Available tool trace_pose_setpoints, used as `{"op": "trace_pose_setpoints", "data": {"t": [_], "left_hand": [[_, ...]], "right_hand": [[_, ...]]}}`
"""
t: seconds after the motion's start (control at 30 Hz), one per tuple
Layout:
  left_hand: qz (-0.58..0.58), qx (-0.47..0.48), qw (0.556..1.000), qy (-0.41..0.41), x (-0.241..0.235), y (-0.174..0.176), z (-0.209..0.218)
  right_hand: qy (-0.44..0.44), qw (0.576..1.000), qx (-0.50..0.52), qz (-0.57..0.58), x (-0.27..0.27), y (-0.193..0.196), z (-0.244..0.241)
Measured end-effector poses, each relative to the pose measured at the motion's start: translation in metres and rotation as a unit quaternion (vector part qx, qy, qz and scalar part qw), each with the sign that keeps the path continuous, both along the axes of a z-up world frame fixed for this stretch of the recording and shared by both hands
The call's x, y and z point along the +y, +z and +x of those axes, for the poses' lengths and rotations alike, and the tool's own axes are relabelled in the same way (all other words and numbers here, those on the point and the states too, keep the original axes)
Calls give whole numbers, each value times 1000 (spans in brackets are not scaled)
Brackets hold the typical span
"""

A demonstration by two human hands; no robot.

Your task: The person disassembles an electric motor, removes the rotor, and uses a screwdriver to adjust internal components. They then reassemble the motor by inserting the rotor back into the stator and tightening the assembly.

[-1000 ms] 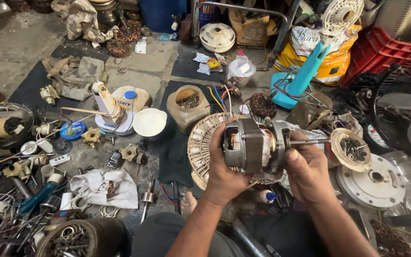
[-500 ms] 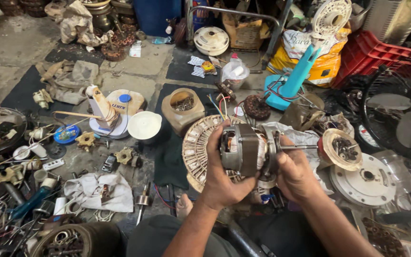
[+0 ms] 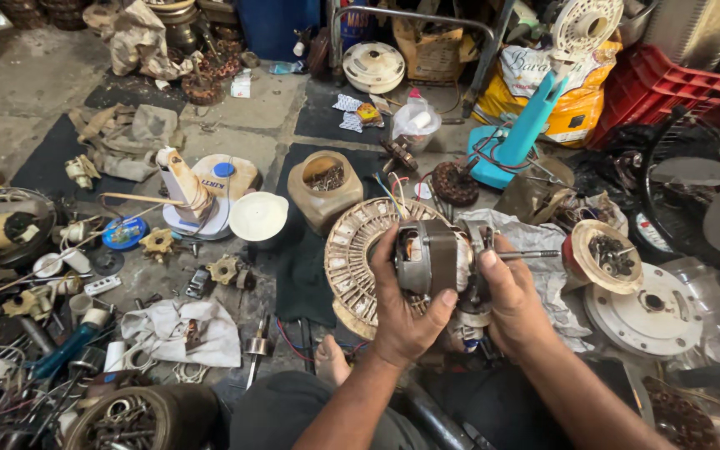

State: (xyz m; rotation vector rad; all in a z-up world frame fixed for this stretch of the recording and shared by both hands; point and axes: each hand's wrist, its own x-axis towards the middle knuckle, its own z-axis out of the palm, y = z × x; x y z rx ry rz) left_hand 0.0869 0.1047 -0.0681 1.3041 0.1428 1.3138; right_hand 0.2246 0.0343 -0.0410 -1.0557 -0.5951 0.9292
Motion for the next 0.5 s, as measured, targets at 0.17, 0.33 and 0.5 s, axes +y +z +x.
{"op": "trace_pose_setpoints", "data": {"t": [0.17,0.33,0.5], "left_hand": [[105,69,983,137,3,8,4],[-42,90,995,24,2,13,3],[-56,45,997,-7,2,5,2]], "right_hand": [[-2,999,19,44,6,-4,-11],[-45,999,-2,23,8,-5,-17],[-62,998,-13,-20,9,-1,-21]]}}
